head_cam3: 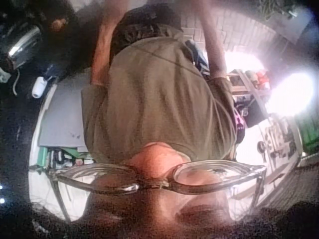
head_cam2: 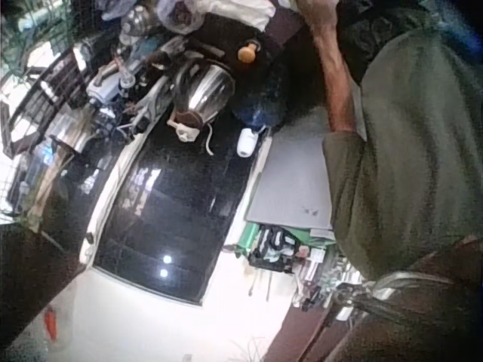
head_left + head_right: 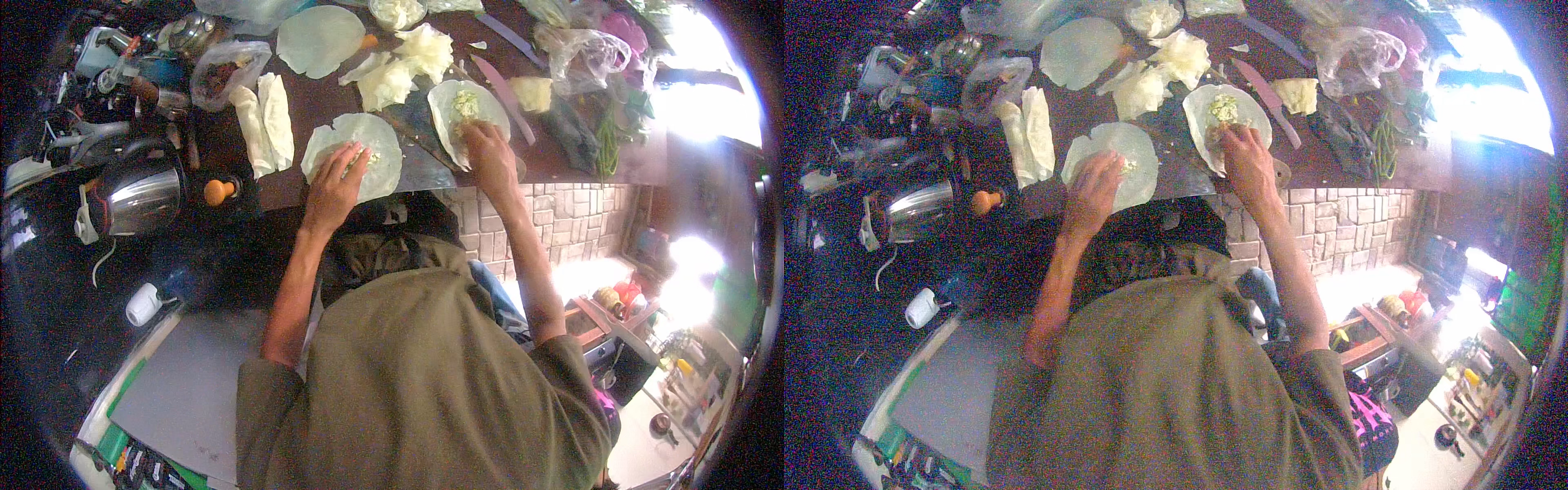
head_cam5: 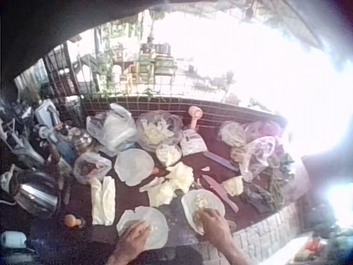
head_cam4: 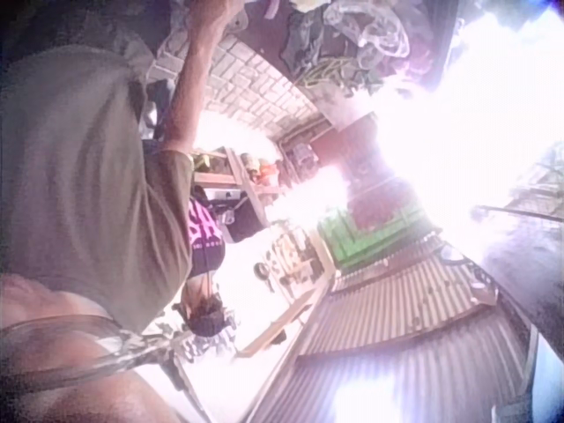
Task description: The person prepares and rolls wraps by placing a vegetable mixture onto individual leaves and rolling them tightly by hand.
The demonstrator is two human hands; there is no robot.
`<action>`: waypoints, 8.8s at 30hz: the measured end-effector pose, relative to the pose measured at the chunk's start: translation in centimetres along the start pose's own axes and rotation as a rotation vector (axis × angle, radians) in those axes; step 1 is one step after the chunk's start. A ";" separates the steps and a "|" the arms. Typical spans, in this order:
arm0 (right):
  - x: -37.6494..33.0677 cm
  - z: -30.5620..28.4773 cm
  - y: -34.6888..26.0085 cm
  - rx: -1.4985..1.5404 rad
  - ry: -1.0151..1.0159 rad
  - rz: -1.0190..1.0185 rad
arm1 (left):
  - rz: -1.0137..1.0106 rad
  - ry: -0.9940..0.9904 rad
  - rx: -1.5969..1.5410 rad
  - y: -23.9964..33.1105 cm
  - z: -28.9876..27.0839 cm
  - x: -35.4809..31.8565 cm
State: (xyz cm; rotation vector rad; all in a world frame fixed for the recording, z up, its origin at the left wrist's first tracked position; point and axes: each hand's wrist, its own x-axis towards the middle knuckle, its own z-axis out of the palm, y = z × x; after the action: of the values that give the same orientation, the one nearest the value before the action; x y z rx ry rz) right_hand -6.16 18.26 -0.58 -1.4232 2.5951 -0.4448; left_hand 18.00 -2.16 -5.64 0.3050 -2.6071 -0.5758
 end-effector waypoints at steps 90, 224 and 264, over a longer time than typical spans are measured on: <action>7.4 4.8 -10.9 0.175 -0.024 -0.751 | -0.370 -0.152 -0.254 -4.6 -6.6 -0.4; 0.2 -15.8 -21.6 0.977 -0.279 -0.924 | -0.250 0.012 -0.168 -5.6 -7.4 2.2; 0.7 -12.9 -16.5 0.774 -0.576 -0.337 | -0.034 -0.068 -0.005 -1.4 -1.7 -2.4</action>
State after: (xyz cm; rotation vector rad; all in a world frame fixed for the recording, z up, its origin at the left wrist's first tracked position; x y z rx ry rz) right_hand 3.19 11.73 17.01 -1.3977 1.4866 -0.8162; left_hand 21.09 -3.27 -5.76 0.3336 -2.6699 -0.6144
